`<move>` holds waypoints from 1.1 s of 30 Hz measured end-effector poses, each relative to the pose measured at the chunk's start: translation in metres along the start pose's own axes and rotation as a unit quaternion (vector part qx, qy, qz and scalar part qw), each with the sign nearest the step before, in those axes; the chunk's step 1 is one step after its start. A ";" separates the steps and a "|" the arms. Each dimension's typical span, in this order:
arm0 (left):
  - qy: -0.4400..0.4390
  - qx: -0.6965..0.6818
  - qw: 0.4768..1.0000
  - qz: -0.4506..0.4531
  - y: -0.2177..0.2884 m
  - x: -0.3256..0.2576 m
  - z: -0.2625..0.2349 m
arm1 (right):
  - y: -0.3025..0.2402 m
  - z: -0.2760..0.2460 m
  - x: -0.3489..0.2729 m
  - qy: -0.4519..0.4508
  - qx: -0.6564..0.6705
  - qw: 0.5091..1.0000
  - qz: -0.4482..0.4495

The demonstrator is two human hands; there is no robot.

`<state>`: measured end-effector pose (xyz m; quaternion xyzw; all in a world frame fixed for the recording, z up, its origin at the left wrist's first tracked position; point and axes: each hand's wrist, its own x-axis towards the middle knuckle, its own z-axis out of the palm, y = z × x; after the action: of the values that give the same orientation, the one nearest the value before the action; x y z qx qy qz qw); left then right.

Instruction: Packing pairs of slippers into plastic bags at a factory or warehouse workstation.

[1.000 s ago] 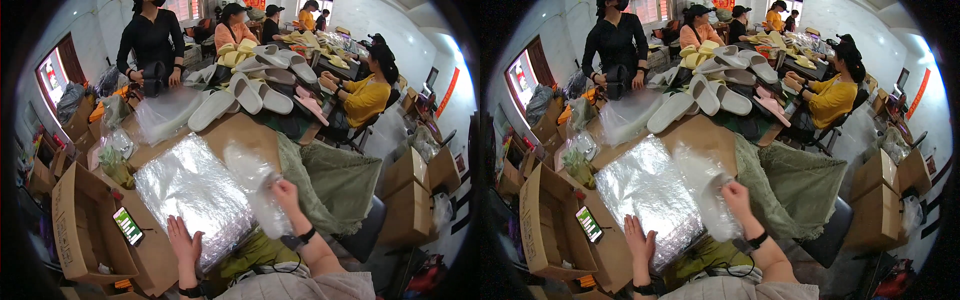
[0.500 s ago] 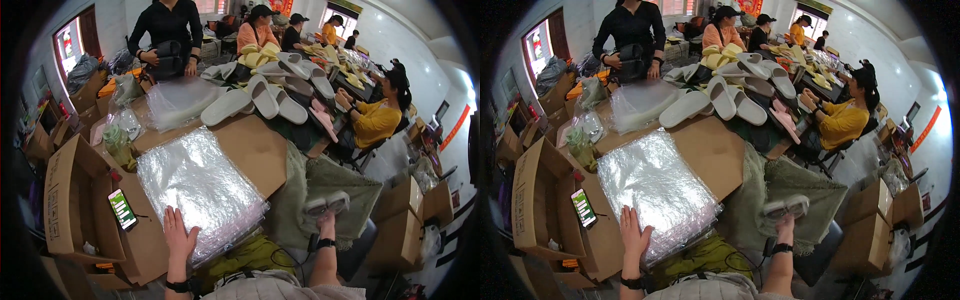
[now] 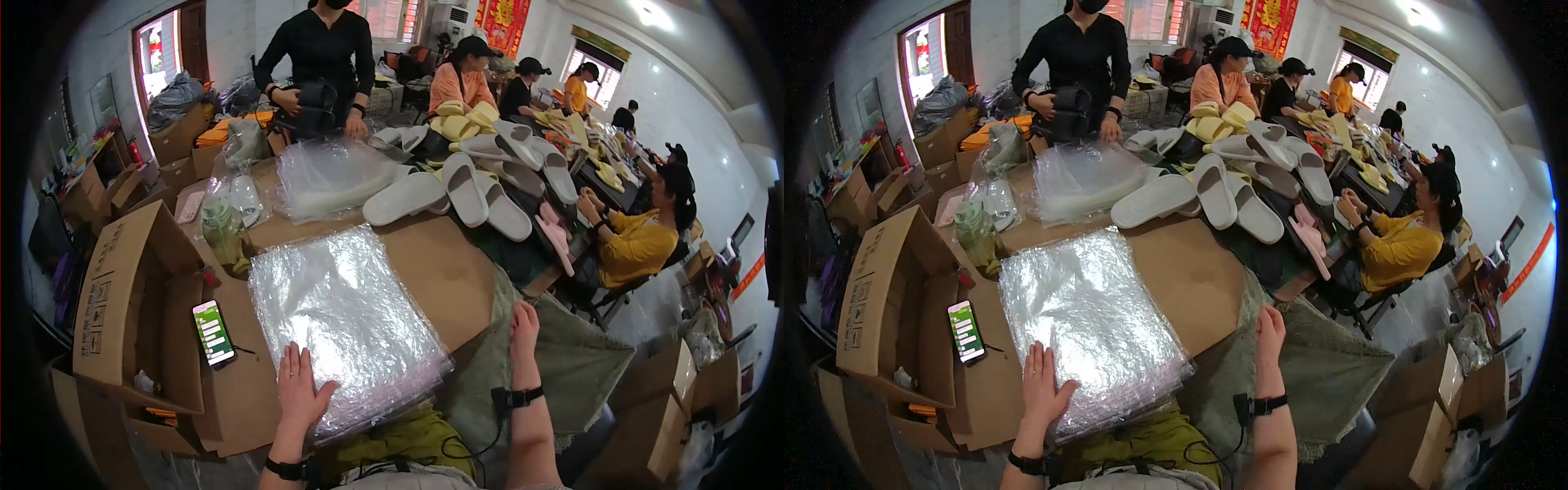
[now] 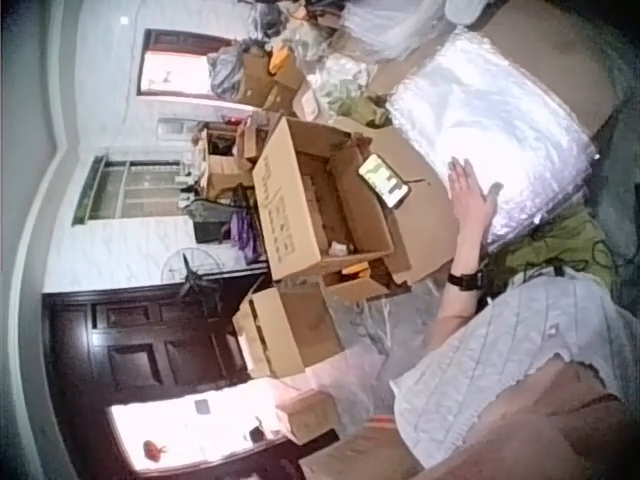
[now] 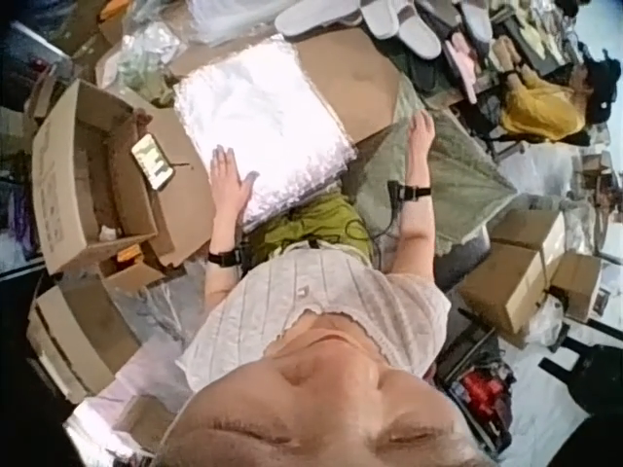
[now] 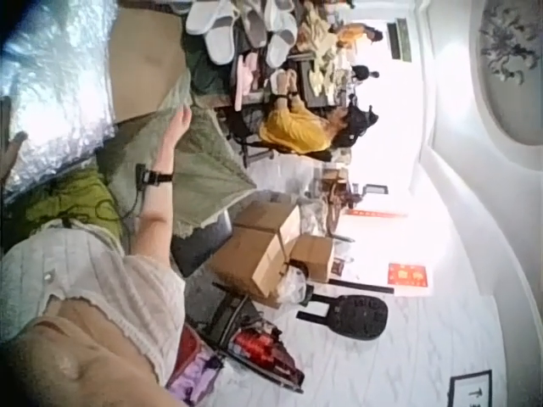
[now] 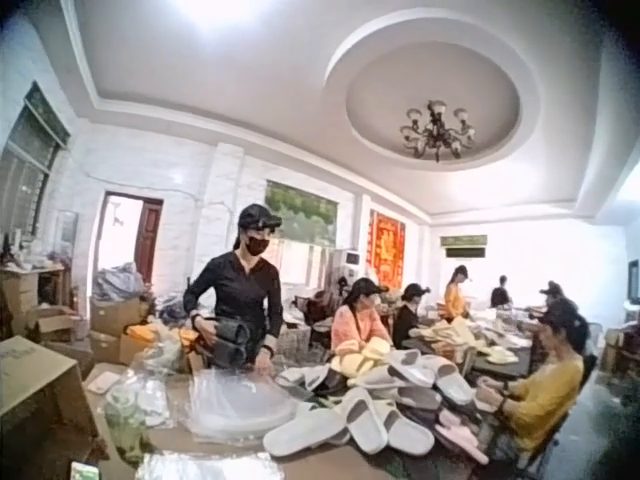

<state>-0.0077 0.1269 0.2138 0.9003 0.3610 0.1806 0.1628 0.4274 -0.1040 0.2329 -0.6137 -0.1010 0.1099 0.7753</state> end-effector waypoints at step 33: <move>0.025 -0.015 1.000 0.005 -0.003 -0.012 0.007 | -0.013 0.143 0.117 -0.131 0.151 0.979 -0.047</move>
<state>-0.0145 0.1193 0.2034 0.8950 0.3573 0.2093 0.1660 0.4982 0.0608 0.2808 -0.4644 -0.2125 0.1671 0.8433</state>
